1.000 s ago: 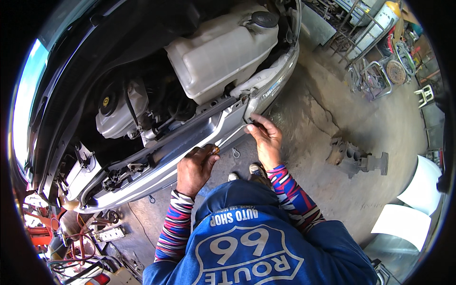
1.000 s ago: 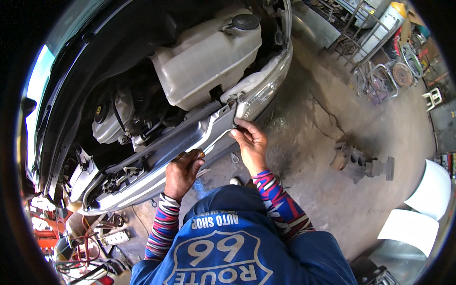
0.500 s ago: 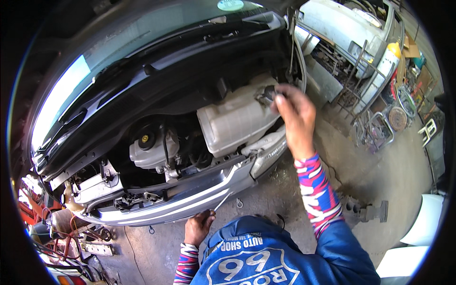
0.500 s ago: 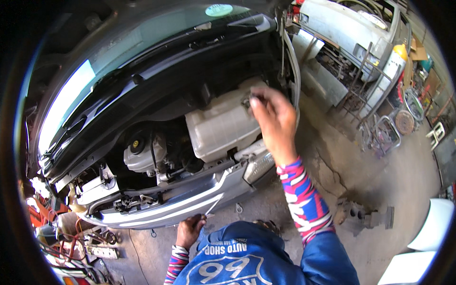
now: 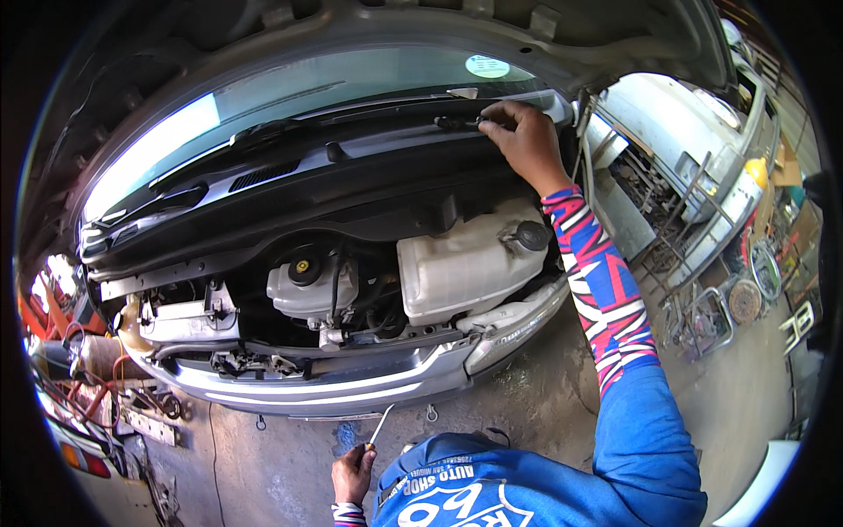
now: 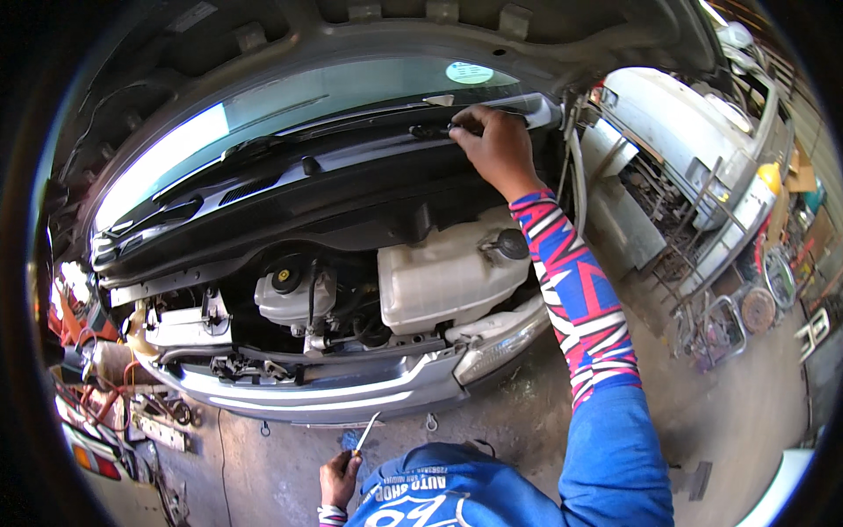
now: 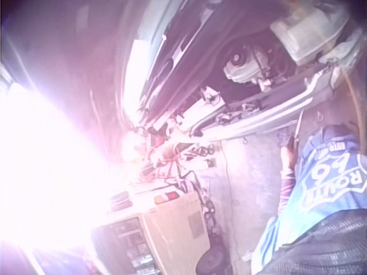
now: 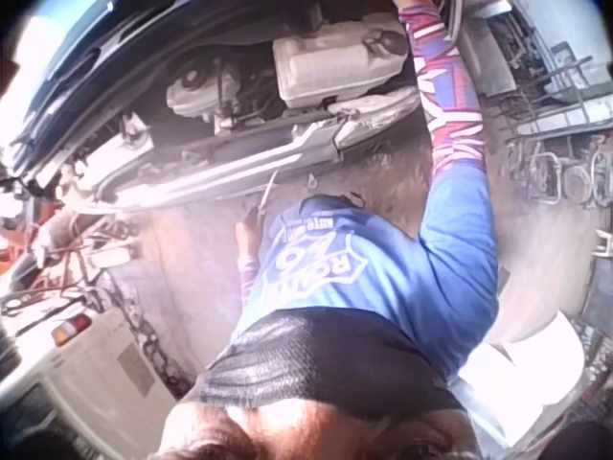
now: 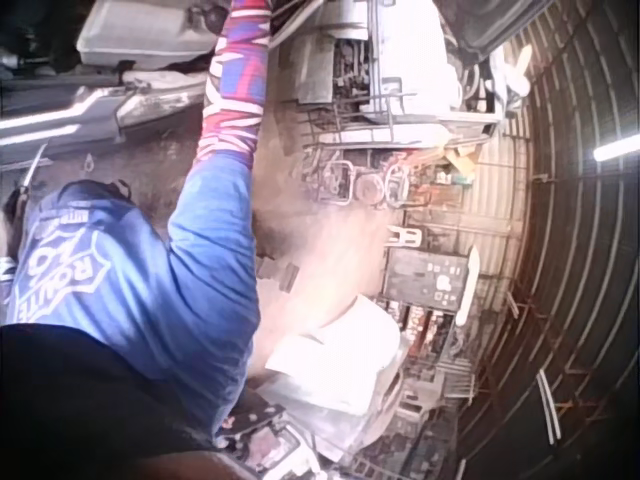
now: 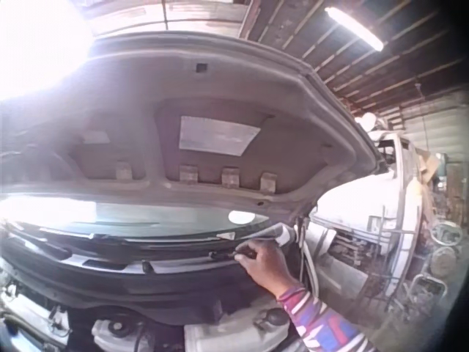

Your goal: The person kneels in front of a silver car and uses a socket wrench and screwdriver to remove bolts and fasteners from the front bumper and grille area. They manipulate the bumper and headlight assembly, then work under the hood to adjust components near the radiator and headlight.

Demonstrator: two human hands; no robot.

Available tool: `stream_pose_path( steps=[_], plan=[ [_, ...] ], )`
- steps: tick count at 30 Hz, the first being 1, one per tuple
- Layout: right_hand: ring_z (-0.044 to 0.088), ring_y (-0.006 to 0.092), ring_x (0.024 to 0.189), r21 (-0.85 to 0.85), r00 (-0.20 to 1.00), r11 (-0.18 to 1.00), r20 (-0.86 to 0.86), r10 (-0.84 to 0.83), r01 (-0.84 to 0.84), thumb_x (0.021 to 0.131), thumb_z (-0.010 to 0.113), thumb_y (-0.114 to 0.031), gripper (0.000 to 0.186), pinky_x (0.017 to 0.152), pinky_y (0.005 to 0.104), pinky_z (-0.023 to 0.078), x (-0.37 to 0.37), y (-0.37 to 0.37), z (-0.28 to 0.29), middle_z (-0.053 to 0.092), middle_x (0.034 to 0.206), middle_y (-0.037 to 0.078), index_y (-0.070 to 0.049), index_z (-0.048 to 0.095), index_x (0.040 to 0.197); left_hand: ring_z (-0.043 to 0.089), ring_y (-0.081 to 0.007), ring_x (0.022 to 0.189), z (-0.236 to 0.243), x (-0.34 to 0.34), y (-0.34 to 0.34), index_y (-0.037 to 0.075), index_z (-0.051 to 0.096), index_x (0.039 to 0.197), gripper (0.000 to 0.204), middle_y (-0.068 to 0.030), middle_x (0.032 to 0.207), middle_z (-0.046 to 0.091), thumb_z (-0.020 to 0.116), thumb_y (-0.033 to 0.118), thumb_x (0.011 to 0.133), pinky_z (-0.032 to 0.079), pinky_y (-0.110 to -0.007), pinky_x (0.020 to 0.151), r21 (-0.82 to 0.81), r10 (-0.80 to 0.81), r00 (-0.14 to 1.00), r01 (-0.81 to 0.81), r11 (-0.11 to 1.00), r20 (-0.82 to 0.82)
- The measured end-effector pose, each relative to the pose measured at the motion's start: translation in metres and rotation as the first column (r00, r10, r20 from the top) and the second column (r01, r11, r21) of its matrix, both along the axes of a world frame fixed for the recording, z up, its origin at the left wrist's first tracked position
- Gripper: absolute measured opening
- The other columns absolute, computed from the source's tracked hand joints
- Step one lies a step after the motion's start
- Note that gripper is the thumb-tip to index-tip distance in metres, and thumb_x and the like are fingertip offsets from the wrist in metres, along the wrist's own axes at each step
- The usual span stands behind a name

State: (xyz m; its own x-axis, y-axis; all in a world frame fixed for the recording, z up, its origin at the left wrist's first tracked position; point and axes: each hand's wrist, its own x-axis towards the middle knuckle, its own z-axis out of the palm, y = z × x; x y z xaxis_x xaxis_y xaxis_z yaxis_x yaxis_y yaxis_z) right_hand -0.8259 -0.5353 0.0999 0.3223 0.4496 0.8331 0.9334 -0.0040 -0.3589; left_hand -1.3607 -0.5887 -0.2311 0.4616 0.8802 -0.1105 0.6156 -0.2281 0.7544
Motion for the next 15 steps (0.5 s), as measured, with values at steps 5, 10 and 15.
stream_pose_path(
  steps=[5,10,15],
  plan=[
    [0.069,0.0312,0.087,-0.016,0.972,0.996,0.214,0.092,-0.091,0.08,0.079,-0.019,0.016,0.079,0.0402,0.054,-0.026,0.03,0.0,0.072,0.089,0.011,-0.01,0.076,0.093,0.075,-0.0318,0.089,0.001,0.01,-0.013,0.007,0.076,0.11,0.031,-0.0157,0.094,0.076,0.072,0.033,0.093,0.057,-0.039,0.078,-0.008,-0.053,0.997,0.052,0.999,-0.064],
    [0.071,0.0305,0.082,-0.11,0.997,0.992,0.052,0.06,-0.054,0.08,0.077,-0.015,0.014,0.075,0.0415,0.056,-0.04,0.046,0.008,0.072,0.082,0.009,-0.011,0.076,0.093,0.075,-0.0317,0.089,0.009,0.023,-0.019,0.007,0.076,0.11,0.031,-0.0152,0.095,0.076,0.072,0.032,0.093,0.057,-0.039,0.078,0.005,-0.038,0.998,0.039,0.999,-0.05],
    [0.072,0.0302,0.082,-0.184,0.991,0.983,0.126,0.045,-0.021,0.082,0.076,-0.02,0.013,0.075,0.0419,0.057,-0.036,0.049,0.012,0.074,0.084,0.01,-0.012,0.077,0.093,0.075,-0.0331,0.09,0.005,0.02,-0.031,0.005,0.076,0.11,0.031,-0.0165,0.095,0.076,0.073,0.031,0.093,0.057,-0.039,0.078,-0.001,0.048,0.999,-0.048,0.999,0.012]
  ],
)
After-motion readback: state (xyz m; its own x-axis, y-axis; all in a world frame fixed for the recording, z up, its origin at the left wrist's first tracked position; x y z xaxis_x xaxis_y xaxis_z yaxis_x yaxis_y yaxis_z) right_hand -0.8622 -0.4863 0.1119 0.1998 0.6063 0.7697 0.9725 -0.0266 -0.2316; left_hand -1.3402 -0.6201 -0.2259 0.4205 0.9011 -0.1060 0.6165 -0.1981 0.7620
